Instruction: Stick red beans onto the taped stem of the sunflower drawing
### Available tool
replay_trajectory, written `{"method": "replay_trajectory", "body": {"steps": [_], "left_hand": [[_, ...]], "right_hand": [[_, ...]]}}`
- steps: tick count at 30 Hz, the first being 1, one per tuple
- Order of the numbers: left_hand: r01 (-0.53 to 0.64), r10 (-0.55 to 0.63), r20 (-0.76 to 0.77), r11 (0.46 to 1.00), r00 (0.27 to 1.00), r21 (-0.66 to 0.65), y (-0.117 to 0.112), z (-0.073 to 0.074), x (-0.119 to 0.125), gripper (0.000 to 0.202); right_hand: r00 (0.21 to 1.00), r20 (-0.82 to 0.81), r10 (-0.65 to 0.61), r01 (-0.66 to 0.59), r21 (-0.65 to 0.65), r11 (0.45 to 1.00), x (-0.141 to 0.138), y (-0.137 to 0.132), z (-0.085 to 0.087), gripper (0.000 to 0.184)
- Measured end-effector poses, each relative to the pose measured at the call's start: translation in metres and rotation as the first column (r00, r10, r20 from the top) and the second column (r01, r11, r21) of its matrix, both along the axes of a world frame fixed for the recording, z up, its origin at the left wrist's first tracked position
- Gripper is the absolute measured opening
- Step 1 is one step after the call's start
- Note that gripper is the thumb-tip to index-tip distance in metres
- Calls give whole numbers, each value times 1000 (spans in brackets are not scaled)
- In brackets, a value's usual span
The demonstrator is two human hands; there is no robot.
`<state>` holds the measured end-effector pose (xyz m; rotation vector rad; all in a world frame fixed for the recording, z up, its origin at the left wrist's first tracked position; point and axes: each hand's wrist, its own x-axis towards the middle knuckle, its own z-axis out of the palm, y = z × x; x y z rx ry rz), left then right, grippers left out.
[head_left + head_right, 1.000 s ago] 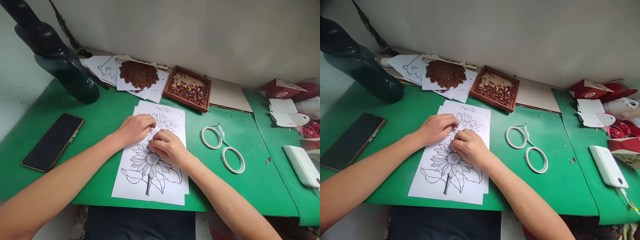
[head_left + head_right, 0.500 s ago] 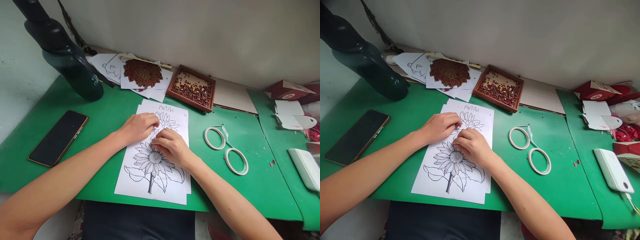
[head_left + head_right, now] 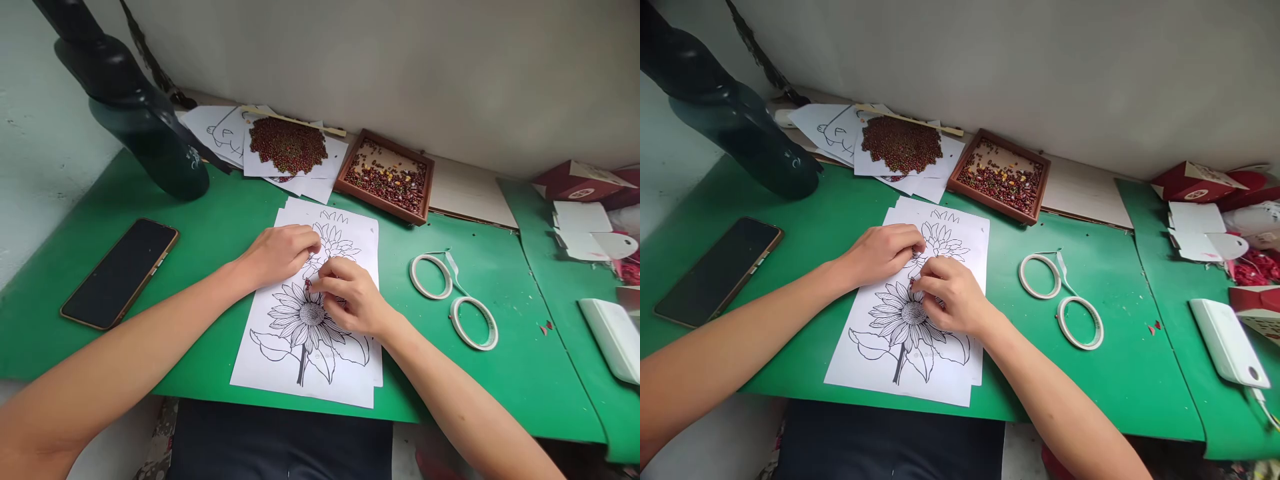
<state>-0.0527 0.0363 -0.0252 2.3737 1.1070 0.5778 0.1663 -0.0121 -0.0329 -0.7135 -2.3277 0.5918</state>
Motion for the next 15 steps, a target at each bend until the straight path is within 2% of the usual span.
{"method": "replay_trajectory", "body": {"steps": [15], "left_hand": [[6, -6, 2, 1000, 1000, 7, 0, 0, 0, 28]], "right_hand": [[998, 66, -1, 0, 14, 1000, -1, 0, 0, 31]]}}
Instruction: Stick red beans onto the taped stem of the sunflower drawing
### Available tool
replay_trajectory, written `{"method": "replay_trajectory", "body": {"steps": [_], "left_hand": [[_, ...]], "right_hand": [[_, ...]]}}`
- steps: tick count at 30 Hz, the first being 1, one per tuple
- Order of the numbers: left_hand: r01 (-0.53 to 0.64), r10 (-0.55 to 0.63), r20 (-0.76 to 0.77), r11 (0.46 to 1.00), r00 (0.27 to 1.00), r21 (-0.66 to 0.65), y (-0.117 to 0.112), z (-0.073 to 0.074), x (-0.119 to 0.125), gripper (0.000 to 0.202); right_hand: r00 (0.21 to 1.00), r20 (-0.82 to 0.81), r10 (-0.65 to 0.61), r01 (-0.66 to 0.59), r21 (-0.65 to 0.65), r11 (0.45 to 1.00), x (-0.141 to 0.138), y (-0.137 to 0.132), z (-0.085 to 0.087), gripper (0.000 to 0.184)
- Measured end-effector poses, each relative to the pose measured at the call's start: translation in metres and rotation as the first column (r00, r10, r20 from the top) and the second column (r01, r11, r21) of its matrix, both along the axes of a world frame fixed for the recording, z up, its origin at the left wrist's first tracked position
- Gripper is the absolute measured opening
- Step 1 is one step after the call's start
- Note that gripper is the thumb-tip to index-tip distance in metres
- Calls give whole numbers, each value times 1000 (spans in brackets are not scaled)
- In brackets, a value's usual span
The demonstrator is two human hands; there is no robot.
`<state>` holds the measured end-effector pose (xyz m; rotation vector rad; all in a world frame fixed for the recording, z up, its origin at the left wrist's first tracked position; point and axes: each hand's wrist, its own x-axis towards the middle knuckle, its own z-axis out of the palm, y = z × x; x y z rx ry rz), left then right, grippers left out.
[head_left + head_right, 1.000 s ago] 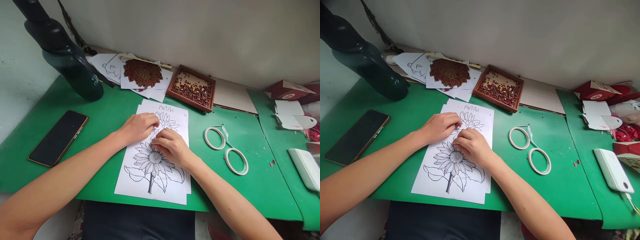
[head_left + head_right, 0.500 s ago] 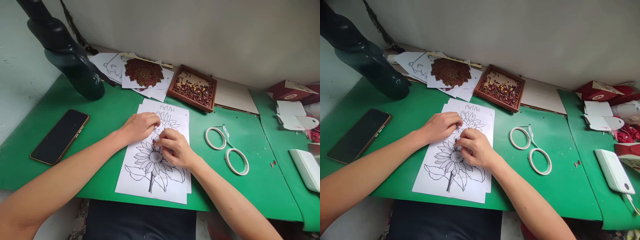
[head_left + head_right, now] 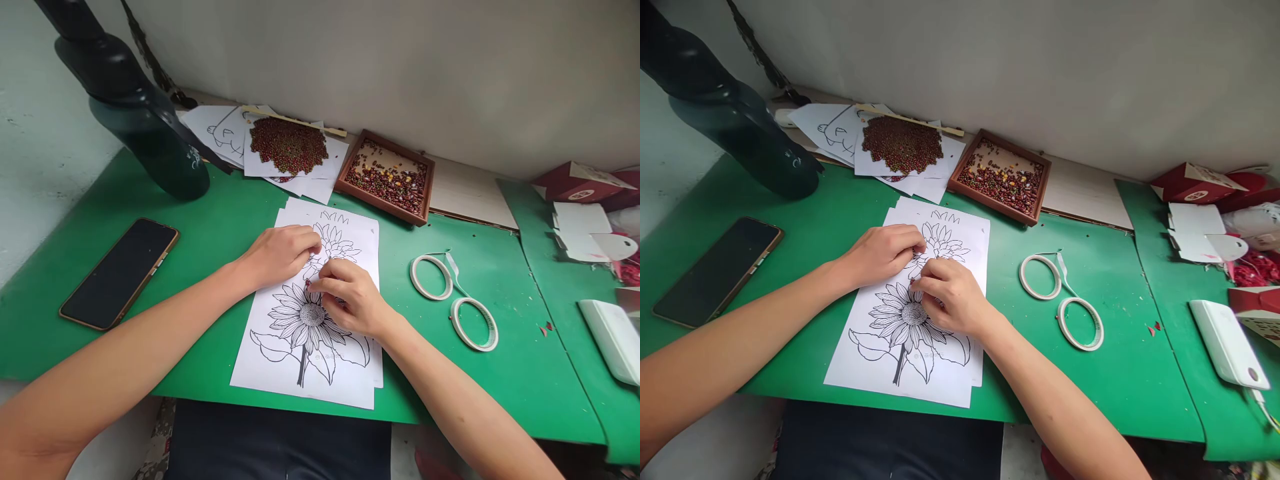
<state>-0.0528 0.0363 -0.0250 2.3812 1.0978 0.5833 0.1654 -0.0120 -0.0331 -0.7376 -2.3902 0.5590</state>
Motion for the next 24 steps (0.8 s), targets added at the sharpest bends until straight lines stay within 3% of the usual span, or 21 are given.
{"method": "replay_trajectory", "body": {"steps": [6, 12, 17, 24], "left_hand": [[8, -9, 23, 1000, 1000, 31, -2, 0, 0, 27], [45, -95, 207, 972, 974, 233, -10, 4, 4, 20], [112, -169, 190, 954, 967, 279, -14, 0, 8, 21], [113, -163, 190, 962, 968, 250, -13, 0, 7, 21]], "right_hand": [[997, -45, -60, 61, 25, 998, 0, -3, 2, 34], [951, -252, -181, 215, 115, 970, 1, -7, 7, 39], [955, -241, -172, 193, 64, 979, 3, -7, 8, 33], [960, -230, -162, 167, 5, 986, 5, -2, 6, 27]]}}
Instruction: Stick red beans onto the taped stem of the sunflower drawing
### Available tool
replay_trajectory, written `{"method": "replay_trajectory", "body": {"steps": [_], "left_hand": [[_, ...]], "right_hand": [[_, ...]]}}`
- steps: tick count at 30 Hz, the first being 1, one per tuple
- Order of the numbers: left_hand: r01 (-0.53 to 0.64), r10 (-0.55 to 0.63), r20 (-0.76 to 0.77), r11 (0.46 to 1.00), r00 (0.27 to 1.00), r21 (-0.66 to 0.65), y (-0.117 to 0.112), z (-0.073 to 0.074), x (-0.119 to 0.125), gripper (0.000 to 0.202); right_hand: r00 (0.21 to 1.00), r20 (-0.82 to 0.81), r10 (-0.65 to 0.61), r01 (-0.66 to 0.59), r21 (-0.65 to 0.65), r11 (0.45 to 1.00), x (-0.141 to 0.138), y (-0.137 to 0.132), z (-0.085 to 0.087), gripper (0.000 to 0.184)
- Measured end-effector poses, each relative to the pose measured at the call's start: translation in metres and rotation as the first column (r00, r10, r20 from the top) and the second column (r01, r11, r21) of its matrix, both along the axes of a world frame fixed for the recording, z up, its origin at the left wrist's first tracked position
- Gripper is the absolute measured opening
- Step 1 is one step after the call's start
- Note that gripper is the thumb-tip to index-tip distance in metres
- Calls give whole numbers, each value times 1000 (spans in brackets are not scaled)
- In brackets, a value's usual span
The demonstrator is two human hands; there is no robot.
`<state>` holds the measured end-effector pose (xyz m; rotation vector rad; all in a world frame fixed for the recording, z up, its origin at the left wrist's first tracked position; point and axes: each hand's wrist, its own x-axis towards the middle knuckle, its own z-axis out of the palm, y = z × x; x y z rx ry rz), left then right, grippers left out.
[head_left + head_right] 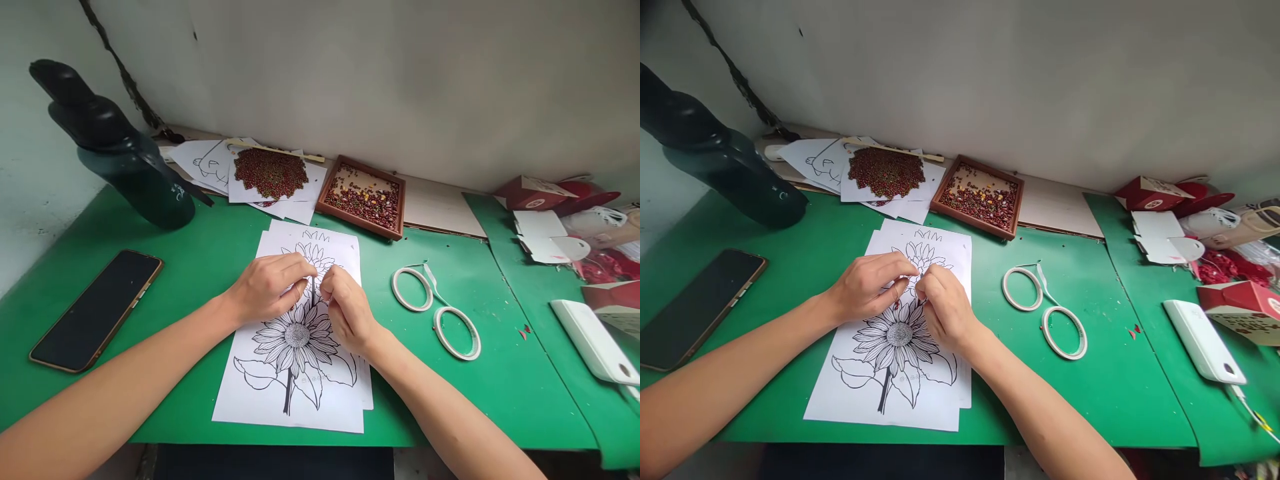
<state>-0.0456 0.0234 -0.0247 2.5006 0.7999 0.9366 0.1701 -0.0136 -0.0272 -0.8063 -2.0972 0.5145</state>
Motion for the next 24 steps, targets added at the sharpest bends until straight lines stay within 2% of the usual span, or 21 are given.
{"method": "replay_trajectory", "body": {"steps": [5, 8, 10, 12, 15, 18, 21, 24], "left_hand": [[0, 0, 25, 1000, 1000, -17, 1, 0, 0, 21], [-9, 10, 50, 1000, 999, -24, 2, 0, -1, 22], [-17, 18, 64, 1000, 998, -20, 3, -1, -1, 22], [-20, 21, 78, 1000, 997, -12, 3, -2, -1, 22], [-25, 23, 90, 1000, 996, 10, 4, -2, -2, 23], [-35, 31, 91, 999, 995, 40, 4, 0, -3, 22], [-34, 28, 91, 997, 995, 70, 4, 1, -4, 22], [-41, 32, 89, 995, 996, 92, 6, 2, -5, 22]], "right_hand": [[1000, 23, -20, 20, -11, 1000, 5, 1, 2, 28], [989, 22, -144, 143, 12, 990, 18, 15, 12, 27], [952, 54, -300, 300, 8, 954, 31, 38, 23, 26], [887, 152, -436, 442, -10, 897, 44, 74, 38, 21], [707, 427, -564, 622, 5, 783, 56, 138, 58, 13], [549, 684, -481, 690, -46, 722, 57, 189, 69, 22], [496, 775, -391, 694, -84, 715, 48, 216, 72, 25], [457, 817, -352, 696, -82, 714, 35, 230, 71, 24]]}}
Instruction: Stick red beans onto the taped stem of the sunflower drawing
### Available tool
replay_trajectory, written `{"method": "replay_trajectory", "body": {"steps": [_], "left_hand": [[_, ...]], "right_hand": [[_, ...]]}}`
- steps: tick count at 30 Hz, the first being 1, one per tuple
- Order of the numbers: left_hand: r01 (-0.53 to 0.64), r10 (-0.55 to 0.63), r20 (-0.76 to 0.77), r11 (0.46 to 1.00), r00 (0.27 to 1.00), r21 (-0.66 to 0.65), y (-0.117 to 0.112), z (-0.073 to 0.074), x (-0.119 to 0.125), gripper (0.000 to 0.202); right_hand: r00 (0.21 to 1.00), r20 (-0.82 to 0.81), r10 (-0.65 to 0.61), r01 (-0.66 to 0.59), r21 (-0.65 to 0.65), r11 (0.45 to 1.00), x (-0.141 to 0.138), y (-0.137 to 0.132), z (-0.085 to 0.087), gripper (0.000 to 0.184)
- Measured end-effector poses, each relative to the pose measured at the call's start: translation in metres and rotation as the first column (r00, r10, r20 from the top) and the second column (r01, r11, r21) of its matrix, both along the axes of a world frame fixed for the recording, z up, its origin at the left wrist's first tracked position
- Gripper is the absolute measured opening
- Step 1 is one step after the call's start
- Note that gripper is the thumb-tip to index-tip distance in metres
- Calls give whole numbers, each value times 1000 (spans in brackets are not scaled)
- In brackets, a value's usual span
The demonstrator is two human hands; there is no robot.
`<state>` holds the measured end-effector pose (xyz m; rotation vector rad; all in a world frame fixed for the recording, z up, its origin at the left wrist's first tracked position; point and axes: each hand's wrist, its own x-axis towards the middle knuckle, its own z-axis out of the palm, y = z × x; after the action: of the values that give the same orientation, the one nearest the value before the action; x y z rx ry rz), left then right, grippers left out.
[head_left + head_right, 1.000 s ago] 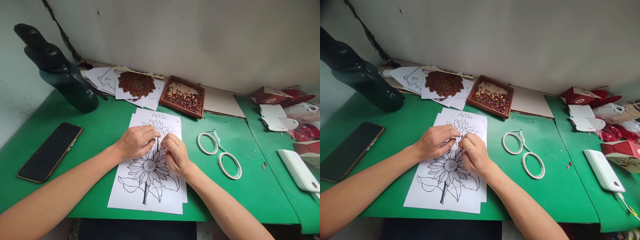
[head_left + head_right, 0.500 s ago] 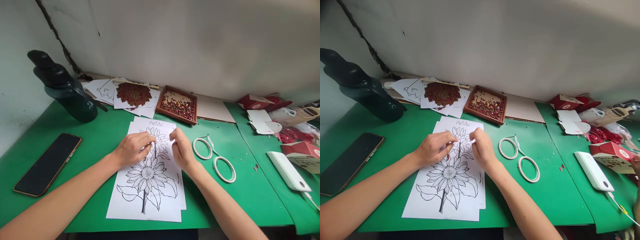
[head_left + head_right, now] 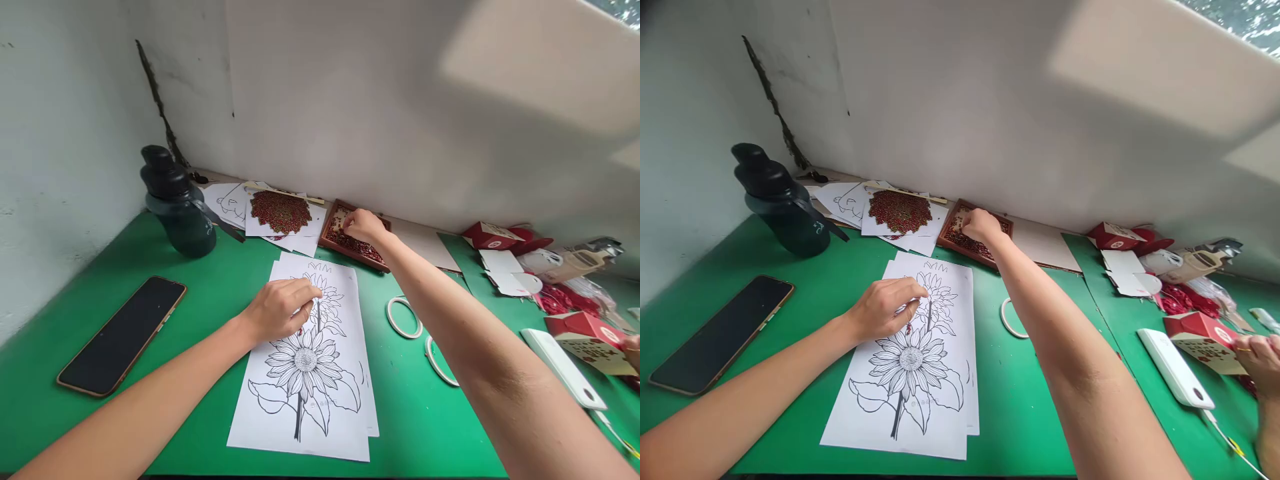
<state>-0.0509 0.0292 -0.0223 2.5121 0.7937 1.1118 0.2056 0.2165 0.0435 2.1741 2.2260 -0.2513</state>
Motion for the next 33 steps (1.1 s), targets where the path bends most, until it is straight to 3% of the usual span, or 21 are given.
{"method": "replay_trajectory", "body": {"steps": [8, 15, 21, 25, 28, 33], "left_hand": [[-22, 23, -29, 999, 999, 43, 3, -1, -3, 24], [-31, 33, -20, 996, 999, 84, 5, -1, -3, 23], [-32, 34, -27, 997, 999, 75, 5, 0, -3, 23], [-46, 47, -7, 993, 999, 111, 6, 0, -4, 23], [-57, 58, 1, 989, 998, 134, 7, 0, -6, 24], [-71, 73, -8, 988, 997, 134, 9, -1, -9, 25]], "right_hand": [[989, 143, -31, 38, -46, 998, -14, 22, -4, 17], [973, 232, 17, -3, -58, 998, -17, 29, -6, 19], [965, 262, 7, 13, -77, 997, -16, 31, -8, 29], [968, 252, -2, 29, -103, 994, -16, 31, -10, 26], [976, 216, 6, 18, -111, 994, -15, 30, -5, 21], [992, 124, 16, -10, -53, 999, -6, 17, 20, 14]]}}
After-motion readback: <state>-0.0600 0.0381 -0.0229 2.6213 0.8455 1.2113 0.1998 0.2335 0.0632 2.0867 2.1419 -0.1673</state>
